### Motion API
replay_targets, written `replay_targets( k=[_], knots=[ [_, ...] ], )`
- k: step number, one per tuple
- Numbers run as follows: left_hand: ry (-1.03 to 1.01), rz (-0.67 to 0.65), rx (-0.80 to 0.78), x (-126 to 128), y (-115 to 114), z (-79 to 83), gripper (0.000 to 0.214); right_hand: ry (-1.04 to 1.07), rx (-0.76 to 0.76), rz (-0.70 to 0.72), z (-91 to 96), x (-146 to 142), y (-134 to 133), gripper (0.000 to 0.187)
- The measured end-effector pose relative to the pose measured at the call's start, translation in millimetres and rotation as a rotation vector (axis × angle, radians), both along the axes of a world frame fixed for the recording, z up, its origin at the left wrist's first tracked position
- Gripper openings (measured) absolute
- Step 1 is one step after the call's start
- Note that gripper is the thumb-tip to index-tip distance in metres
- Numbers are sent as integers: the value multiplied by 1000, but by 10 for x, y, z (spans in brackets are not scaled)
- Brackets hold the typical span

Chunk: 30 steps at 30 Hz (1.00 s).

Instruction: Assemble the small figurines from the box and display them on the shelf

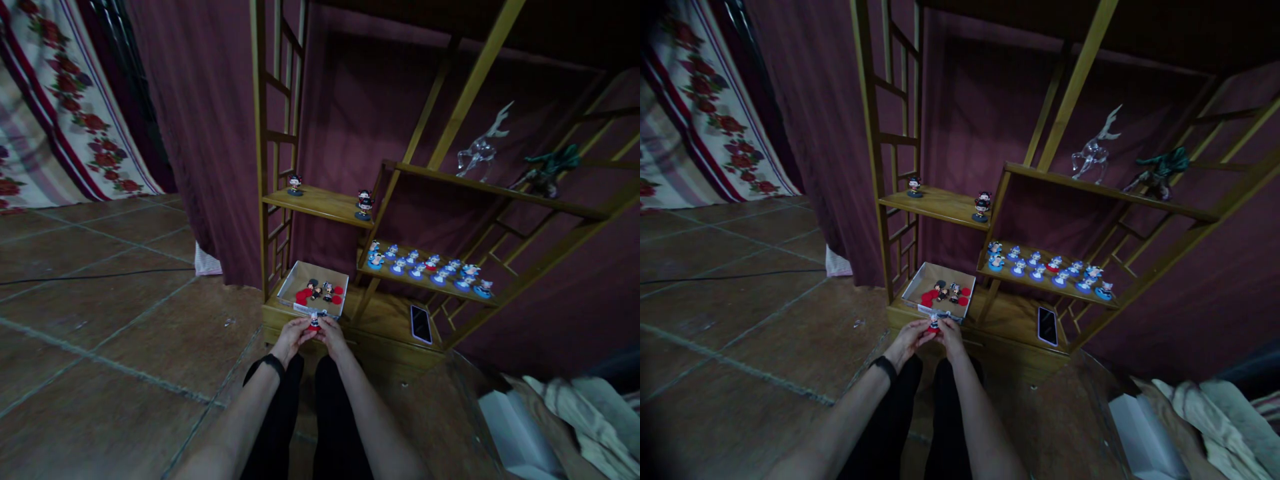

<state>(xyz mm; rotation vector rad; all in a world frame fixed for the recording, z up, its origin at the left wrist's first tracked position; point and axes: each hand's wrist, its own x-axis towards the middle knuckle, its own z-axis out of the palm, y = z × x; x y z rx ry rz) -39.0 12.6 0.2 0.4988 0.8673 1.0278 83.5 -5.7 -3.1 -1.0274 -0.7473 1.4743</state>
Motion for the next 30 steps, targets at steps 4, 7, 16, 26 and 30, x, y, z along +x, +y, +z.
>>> replay_targets(
  k=[4,7,16,26,30],
  knots=[
    [-104,4,-36,-27,27,-27,7,35,-23,-29,29,-28,1,27],
    [-156,-9,-44,-61,44,-45,11,38,-15,-4,49,-30,-10,27],
    [-89,-13,-28,-69,83,-92,14,43,12,33,48,-35,-9,26],
    [-40,51,13,-21,49,-85,18,-66,23,54,6,-53,3,32],
    [6,68,43,-4,20,-43,19,-61,41,70,17,-67,-1,29]
  ],
)
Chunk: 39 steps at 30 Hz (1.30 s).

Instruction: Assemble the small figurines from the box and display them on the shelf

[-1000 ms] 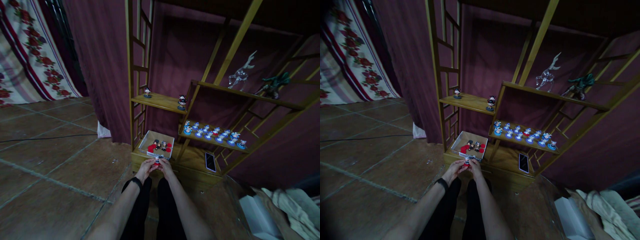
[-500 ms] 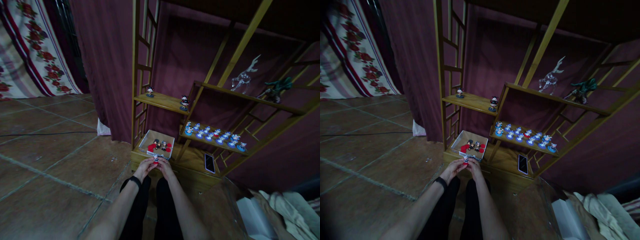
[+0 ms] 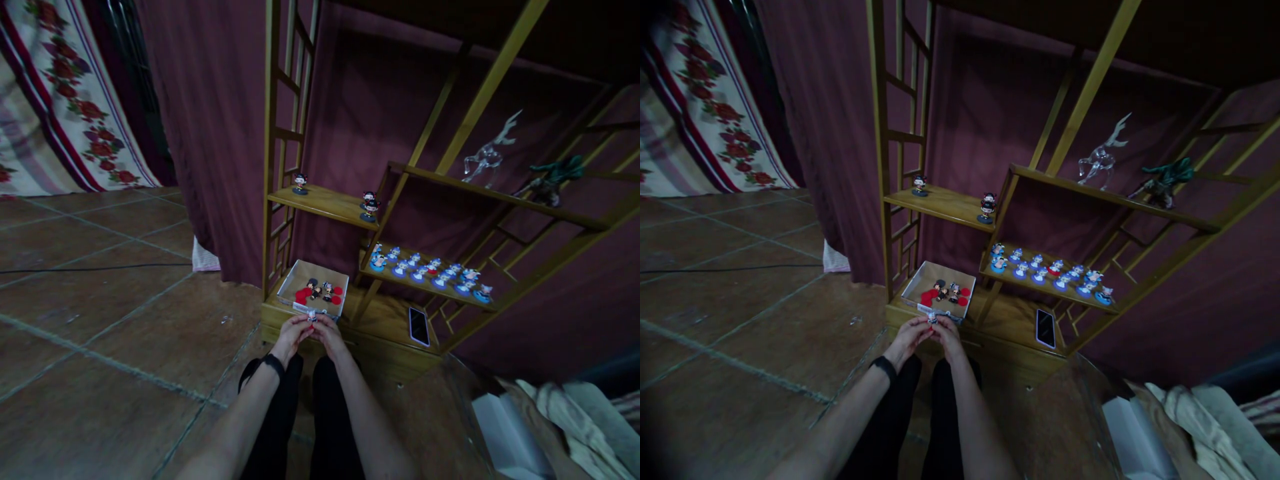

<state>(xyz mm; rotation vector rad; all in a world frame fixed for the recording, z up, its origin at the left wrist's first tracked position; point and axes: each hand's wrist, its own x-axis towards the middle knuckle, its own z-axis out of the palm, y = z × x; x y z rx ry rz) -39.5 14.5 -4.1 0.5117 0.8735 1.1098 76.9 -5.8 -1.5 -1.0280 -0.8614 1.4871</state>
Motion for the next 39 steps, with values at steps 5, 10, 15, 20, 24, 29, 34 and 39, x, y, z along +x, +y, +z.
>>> replay_targets(
  k=[5,10,15,20,24,29,34,39],
  knots=[
    [52,31,-14,16,-8,13,20,9,21,-19,24,-12,-3,27],
    [-8,-5,50,-3,-8,-1,23,133,-30,-31,6,10,0,32],
    [42,1,147,-29,-5,-5,42,139,-14,8,1,13,10,36],
    [231,81,204,-46,1,-5,49,149,13,27,-95,24,52,42],
    [398,119,282,-48,-24,40,48,124,-6,46,-153,48,83,42],
    [458,78,310,-72,-36,130,49,138,-35,52,-79,47,55,37],
    [356,49,290,-97,22,88,45,159,-24,67,-60,15,60,40],
    [326,30,301,-114,79,-7,43,163,-23,60,-69,-2,82,40]
  ],
)
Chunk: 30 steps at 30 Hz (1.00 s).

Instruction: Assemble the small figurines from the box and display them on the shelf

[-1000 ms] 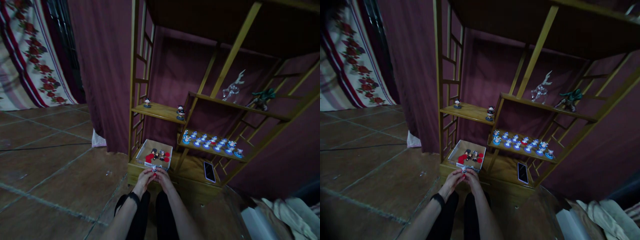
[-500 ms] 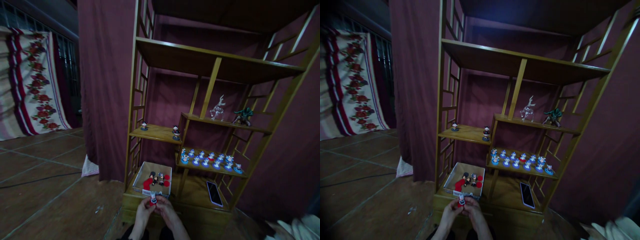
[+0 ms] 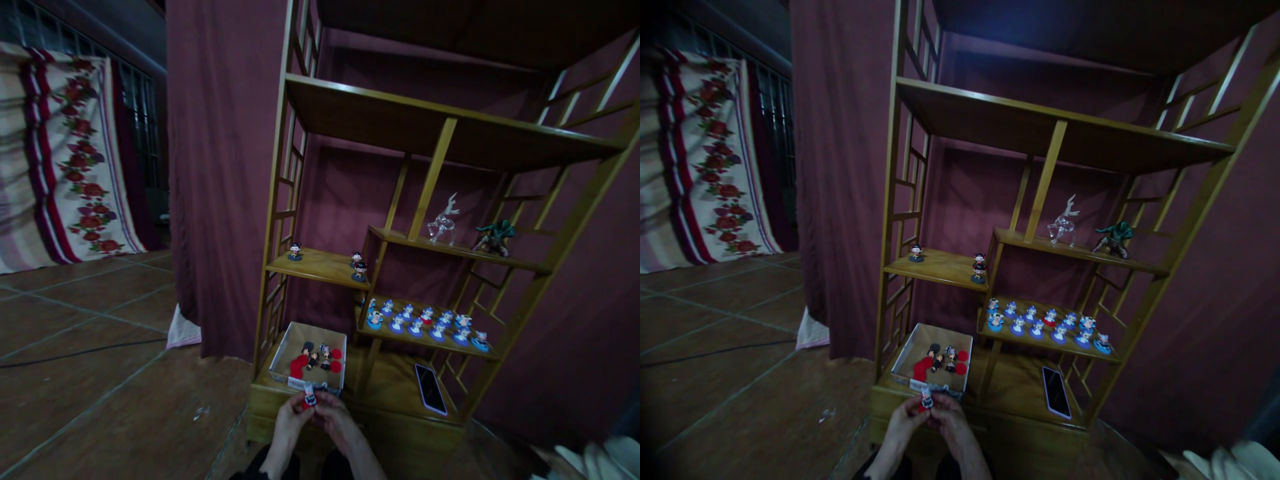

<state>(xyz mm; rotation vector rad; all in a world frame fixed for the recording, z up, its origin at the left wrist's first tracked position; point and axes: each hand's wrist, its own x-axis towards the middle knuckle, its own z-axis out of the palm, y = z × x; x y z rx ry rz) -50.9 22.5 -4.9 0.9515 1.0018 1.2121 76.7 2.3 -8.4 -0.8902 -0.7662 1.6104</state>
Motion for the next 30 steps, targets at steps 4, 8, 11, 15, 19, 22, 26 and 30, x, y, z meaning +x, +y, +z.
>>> replay_targets(
  k=[4,8,11,15,19,22,26,30],
  knots=[
    [-34,-44,10,-2,46,-76,47,6,-27,4,3,10,2,39],
    [-23,-23,5,18,71,-141,49,32,-9,-8,24,15,-18,37],
    [-8,-13,3,23,55,-130,46,21,6,-7,55,20,-38,38],
    [4,-10,16,14,18,-72,44,1,8,11,65,40,-44,36],
    [-6,49,40,26,25,-75,46,-2,-38,0,24,69,-16,34],
    [-18,100,49,46,29,-90,47,-19,-70,-17,12,85,-6,34],
    [-47,163,98,64,-38,-41,44,-33,-70,11,51,93,-34,36],
    [-1,127,122,68,-122,31,41,-46,-75,-13,77,104,-56,37]
  ],
)
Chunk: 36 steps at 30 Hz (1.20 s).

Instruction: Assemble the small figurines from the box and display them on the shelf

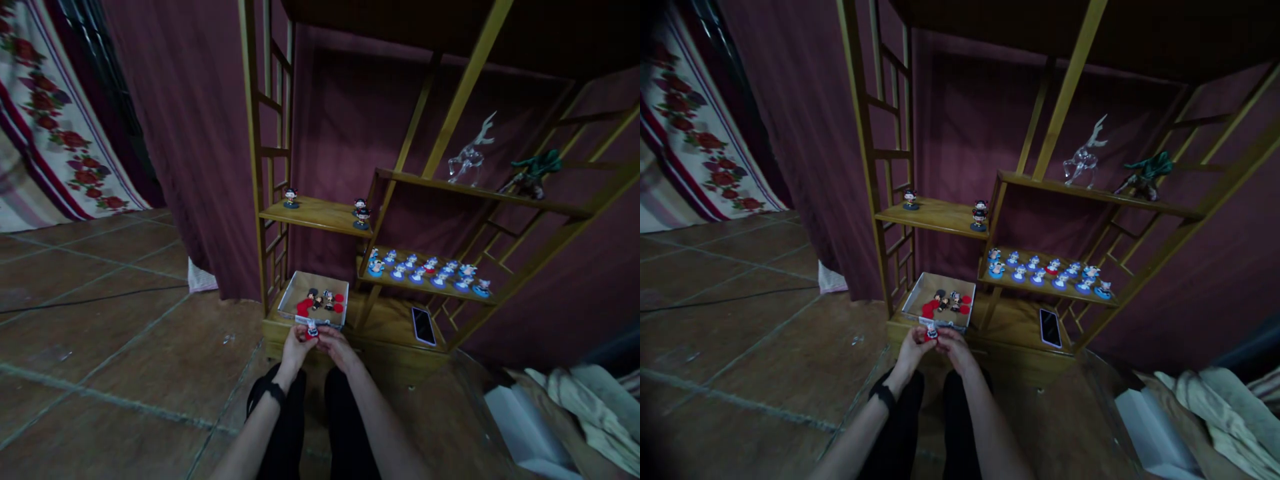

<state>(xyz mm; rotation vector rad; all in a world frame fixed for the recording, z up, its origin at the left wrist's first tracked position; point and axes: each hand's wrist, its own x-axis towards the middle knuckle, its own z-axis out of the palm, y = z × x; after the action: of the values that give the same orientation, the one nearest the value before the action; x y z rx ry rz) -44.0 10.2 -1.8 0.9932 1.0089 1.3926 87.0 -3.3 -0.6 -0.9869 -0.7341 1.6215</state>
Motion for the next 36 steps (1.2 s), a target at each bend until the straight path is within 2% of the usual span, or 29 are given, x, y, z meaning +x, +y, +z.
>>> replay_targets(
  k=[11,23,30,36],
  knots=[
    [61,-48,92,45,7,-85,44,-20,7,-7,-41,40,20,36],
    [292,20,138,44,-16,-104,46,-37,6,33,-26,29,-1,34],
    [504,48,220,18,-38,-42,41,-54,-1,19,-28,39,9,31],
    [535,11,191,15,-62,-9,35,-38,-1,18,-6,52,-3,31]
  ],
)
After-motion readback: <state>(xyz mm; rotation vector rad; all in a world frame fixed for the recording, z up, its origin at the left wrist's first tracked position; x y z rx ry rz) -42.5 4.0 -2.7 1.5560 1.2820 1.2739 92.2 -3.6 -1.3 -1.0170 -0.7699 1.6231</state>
